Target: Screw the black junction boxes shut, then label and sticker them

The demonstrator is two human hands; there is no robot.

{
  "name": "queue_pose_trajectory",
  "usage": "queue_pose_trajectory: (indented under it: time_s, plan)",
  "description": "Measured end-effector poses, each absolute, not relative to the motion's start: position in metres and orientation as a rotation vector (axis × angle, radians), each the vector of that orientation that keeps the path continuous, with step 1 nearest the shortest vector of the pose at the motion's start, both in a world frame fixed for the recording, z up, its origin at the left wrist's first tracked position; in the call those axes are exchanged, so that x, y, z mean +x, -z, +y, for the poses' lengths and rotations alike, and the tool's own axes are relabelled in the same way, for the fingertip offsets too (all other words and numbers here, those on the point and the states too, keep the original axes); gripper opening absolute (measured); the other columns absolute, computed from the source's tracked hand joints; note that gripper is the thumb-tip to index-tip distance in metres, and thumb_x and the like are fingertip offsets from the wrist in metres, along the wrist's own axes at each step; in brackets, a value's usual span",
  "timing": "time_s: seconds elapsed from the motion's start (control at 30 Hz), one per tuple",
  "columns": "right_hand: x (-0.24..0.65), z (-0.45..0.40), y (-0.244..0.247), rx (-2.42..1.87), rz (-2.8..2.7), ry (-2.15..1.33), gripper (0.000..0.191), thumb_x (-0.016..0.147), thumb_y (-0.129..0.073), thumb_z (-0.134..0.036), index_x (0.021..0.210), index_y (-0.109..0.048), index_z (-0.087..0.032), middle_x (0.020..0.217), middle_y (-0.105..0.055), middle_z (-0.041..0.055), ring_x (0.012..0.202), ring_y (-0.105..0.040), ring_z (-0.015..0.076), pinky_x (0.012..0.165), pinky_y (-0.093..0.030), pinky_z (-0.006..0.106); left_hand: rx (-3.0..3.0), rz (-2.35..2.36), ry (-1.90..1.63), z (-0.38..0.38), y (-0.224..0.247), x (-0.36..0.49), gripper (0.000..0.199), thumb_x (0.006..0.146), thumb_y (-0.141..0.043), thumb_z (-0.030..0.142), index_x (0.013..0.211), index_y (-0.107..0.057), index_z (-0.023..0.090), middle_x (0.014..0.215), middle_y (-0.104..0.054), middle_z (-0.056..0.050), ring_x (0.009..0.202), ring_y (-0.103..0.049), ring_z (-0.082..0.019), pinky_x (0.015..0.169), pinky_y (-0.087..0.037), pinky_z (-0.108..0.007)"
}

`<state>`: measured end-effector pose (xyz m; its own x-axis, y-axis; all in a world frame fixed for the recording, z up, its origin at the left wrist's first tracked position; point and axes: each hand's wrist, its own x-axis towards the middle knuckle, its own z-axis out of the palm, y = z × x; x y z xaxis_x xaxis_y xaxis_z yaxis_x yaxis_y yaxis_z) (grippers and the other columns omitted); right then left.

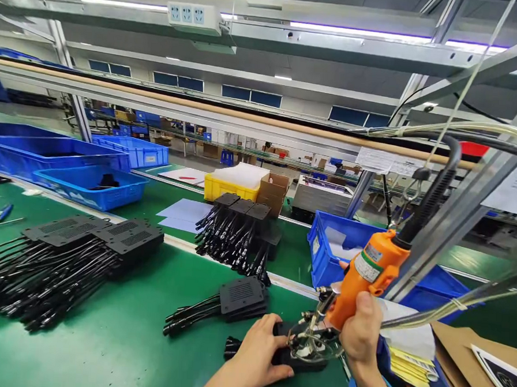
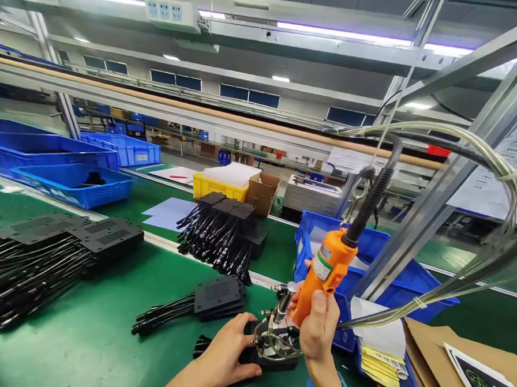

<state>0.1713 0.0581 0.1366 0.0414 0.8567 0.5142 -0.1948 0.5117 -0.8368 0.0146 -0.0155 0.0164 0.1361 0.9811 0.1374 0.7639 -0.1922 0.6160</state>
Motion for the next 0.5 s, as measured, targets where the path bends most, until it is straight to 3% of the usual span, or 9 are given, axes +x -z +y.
queue_pose_trajectory:
  time_s: [0.2,0.5]
  plan:
    - [0.167,0.05,-0.128,-0.657,-1.297,-0.949,0.053,0.084,-0.052,-0.065,0.099,-0.065,-0.016,0.056,-0.059,0.0008,0.039,-0.052,0.0158,0.031,-0.042,0.026,1.963,1.675,-0.702,-0.014,-0.016,0.015,0.055,0.067,-0.086,0.046,0.118,-0.07,0.033,0.128,-0.049,-0.009,0.119,-0.051,-0.033,0.102,-0.043,-0.044]
    - [0.168,0.037,-0.117,-0.619,-1.309,-0.948,0.047,0.08,-0.051,-0.066,0.082,-0.063,-0.021,0.058,-0.059,0.0049,0.045,-0.053,0.0191,0.031,-0.039,0.028,1.966,1.645,-0.695,-0.014,-0.021,0.016,0.051,0.068,-0.086,0.04,0.116,-0.071,0.032,0.123,-0.05,-0.007,0.111,-0.056,-0.029,0.098,-0.046,-0.038]
